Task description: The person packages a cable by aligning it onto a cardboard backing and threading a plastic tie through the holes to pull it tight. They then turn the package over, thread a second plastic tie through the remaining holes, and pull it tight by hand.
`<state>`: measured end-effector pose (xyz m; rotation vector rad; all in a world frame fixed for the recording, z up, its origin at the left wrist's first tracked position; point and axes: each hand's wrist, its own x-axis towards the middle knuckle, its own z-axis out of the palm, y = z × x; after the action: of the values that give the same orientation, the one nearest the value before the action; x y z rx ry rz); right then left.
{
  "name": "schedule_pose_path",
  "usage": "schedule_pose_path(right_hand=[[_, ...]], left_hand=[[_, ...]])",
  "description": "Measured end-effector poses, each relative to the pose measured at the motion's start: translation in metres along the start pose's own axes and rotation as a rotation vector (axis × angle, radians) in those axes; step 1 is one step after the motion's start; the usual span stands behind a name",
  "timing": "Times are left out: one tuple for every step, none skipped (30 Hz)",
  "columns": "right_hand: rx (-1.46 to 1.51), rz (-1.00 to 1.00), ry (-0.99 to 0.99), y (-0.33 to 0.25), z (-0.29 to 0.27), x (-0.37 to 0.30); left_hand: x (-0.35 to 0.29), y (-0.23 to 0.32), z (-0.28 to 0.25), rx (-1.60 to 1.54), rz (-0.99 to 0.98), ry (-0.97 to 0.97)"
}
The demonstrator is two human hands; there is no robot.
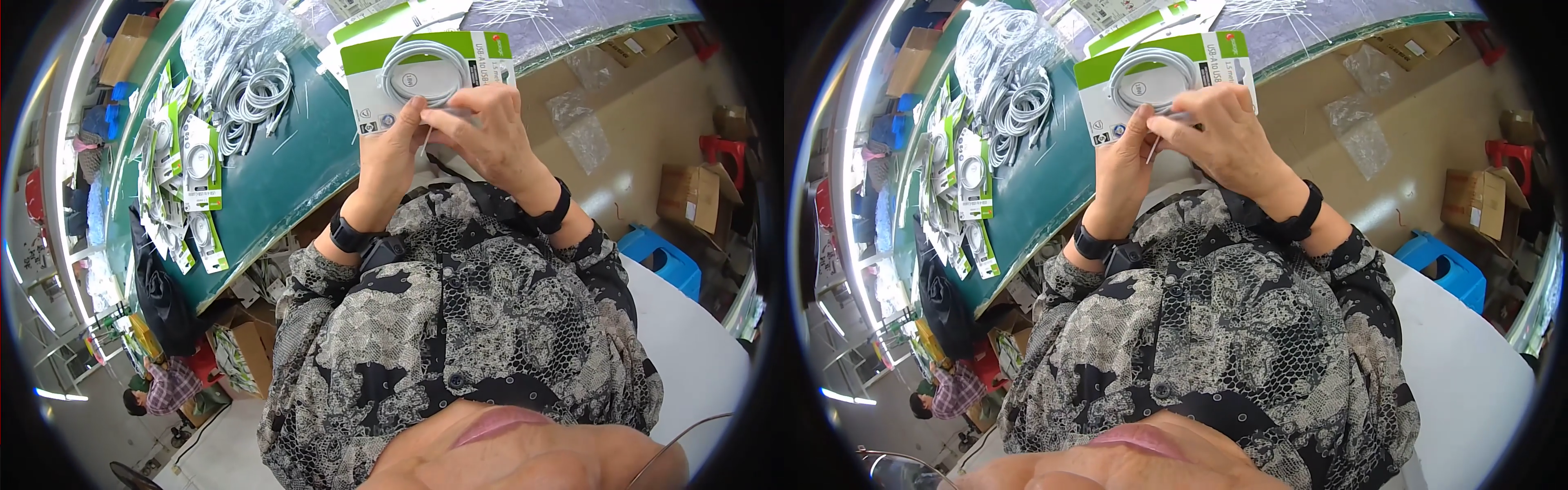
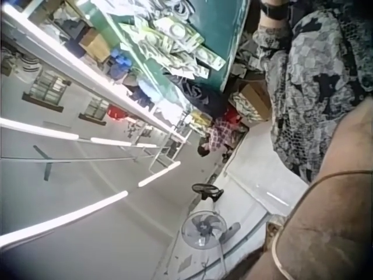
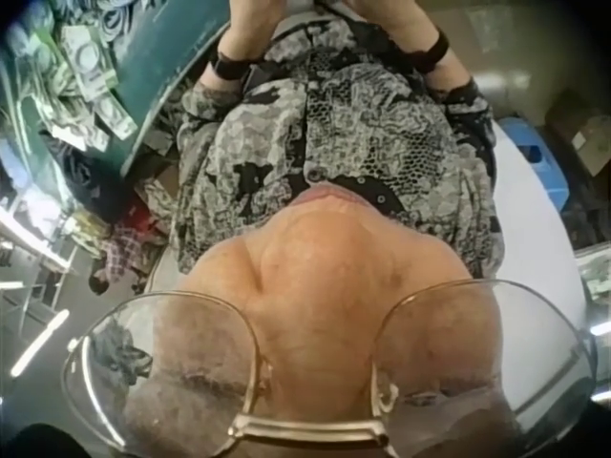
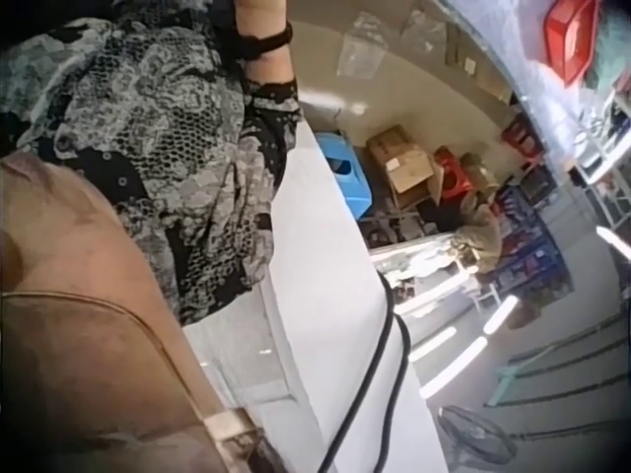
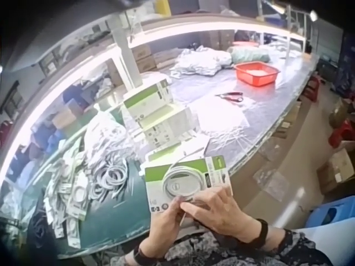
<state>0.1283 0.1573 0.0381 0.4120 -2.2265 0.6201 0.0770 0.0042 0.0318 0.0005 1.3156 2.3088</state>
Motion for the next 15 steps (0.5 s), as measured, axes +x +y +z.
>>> schedule_pose_path(right_hand=[[-0.005, -0.048, -0.004, 0.0, -0.001, 0.0], [-0.008, -0.097, -0.008, 0.0, -0.001, 0.0], [-0.006, -0.102, -0.009, 0.001, 0.0, 0.0], [0.008, -0.103, 0.04, 0.002, 0.003, -0.001], [0.019, -0.104, 0.089, 0.005, 0.005, 0.0], [0.03, -0.104, 0.139, 0.006, 0.006, 0.0], [0.028, -0.108, 0.139, 0.006, 0.006, 0.0], [0.037, -0.085, 0.132, 0.005, 0.006, -0.001], [0.046, -0.063, 0.125, 0.004, 0.005, -0.001], [0.054, -0.042, 0.118, 0.004, 0.005, -0.001], [0.054, -0.044, 0.119, 0.004, 0.006, -0.001], [0.078, -0.043, 0.131, 0.004, 0.007, -0.001], [0.102, -0.044, 0.142, 0.004, 0.007, 0.0], [0.126, -0.047, 0.151, 0.005, 0.008, 0.002], [0.124, -0.056, 0.152, 0.005, 0.009, 0.003]], left_hand=[[0.0, -0.002, -0.001, -0.009, -0.003, -0.011], [0.0, -0.003, -0.002, -0.017, -0.005, -0.021], [0.0, -0.004, -0.003, -0.025, -0.007, -0.031], [-0.001, -0.003, -0.002, -0.027, -0.003, -0.029], [-0.003, 0.0, 0.002, -0.011, 0.028, -0.036], [-0.004, 0.004, 0.006, 0.004, 0.06, -0.043], [-0.004, 0.006, 0.008, 0.02, 0.092, -0.051], [-0.004, 0.005, 0.009, 0.016, 0.096, -0.051], [-0.003, 0.003, 0.01, 0.058, 0.19, -0.05], [-0.003, 0.0, 0.01, 0.1, 0.284, -0.049], [-0.002, -0.001, 0.01, 0.145, 0.377, -0.048], [-0.002, -0.002, 0.007, 0.144, 0.381, -0.05], [-0.002, -0.001, 0.003, 0.381, 0.542, -0.051], [-0.003, 0.002, 0.0, 0.617, 0.703, -0.048], [-0.002, 0.005, -0.002, 0.854, 0.862, -0.042]])
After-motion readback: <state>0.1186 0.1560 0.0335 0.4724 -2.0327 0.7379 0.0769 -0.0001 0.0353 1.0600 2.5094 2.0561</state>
